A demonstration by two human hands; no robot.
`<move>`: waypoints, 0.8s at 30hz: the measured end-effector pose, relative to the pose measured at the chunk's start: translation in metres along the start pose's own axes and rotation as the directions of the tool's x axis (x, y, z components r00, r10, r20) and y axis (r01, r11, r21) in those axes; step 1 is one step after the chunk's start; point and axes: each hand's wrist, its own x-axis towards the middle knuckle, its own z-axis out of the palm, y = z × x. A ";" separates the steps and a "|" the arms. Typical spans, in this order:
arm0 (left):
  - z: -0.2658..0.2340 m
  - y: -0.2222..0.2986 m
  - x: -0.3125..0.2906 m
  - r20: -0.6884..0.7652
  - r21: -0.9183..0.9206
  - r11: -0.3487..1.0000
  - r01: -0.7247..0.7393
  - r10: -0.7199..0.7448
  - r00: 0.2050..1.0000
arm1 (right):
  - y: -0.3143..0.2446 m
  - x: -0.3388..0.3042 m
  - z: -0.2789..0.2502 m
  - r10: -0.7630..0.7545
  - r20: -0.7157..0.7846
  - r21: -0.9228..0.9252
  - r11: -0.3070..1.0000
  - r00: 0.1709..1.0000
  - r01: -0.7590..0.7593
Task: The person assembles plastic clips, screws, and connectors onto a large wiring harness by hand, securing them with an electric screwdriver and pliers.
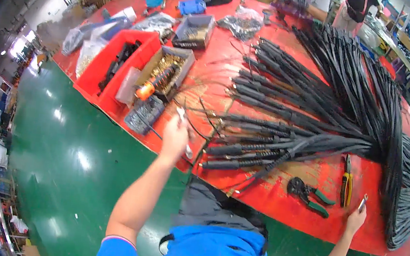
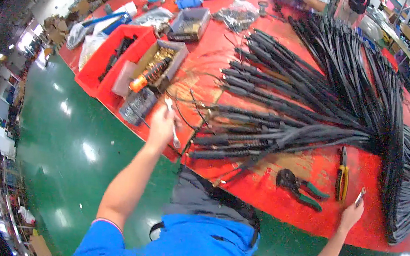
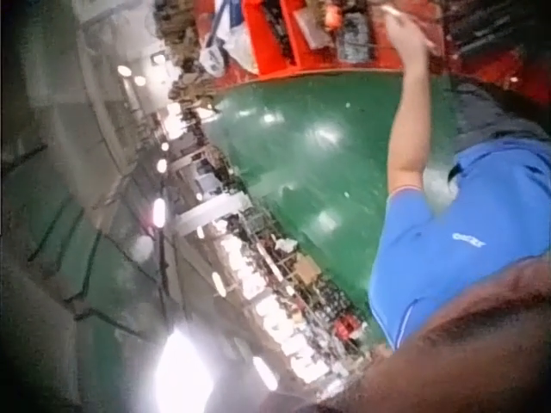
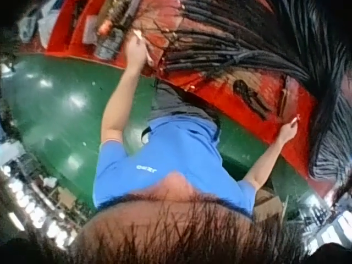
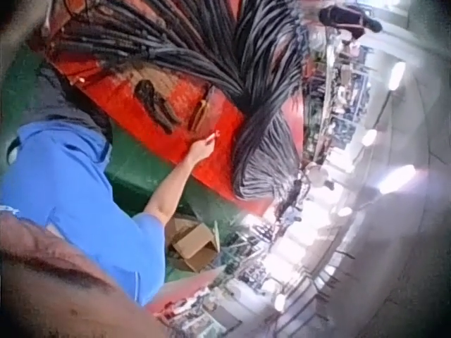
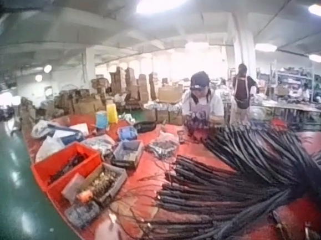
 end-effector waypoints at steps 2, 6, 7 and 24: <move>-0.020 -0.019 0.034 -0.108 0.195 0.979 -0.057 0.079 0.991 | -0.001 0.010 0.007 -0.092 -0.099 -0.146 0.986 0.991 0.077; 0.002 0.016 0.008 -0.142 0.640 0.645 -0.417 0.632 0.762 | -0.032 -0.004 -0.013 -0.189 -0.072 -0.336 0.929 0.979 0.155; 0.012 0.036 -0.020 -0.092 0.511 0.752 -0.416 0.529 0.844 | -0.057 -0.013 -0.020 -0.266 -0.163 -0.309 0.928 0.950 0.207; 0.070 0.013 -0.184 0.349 0.470 0.807 -0.358 0.202 0.915 | -0.412 -0.136 0.085 -0.935 0.266 0.720 0.032 -0.233 0.694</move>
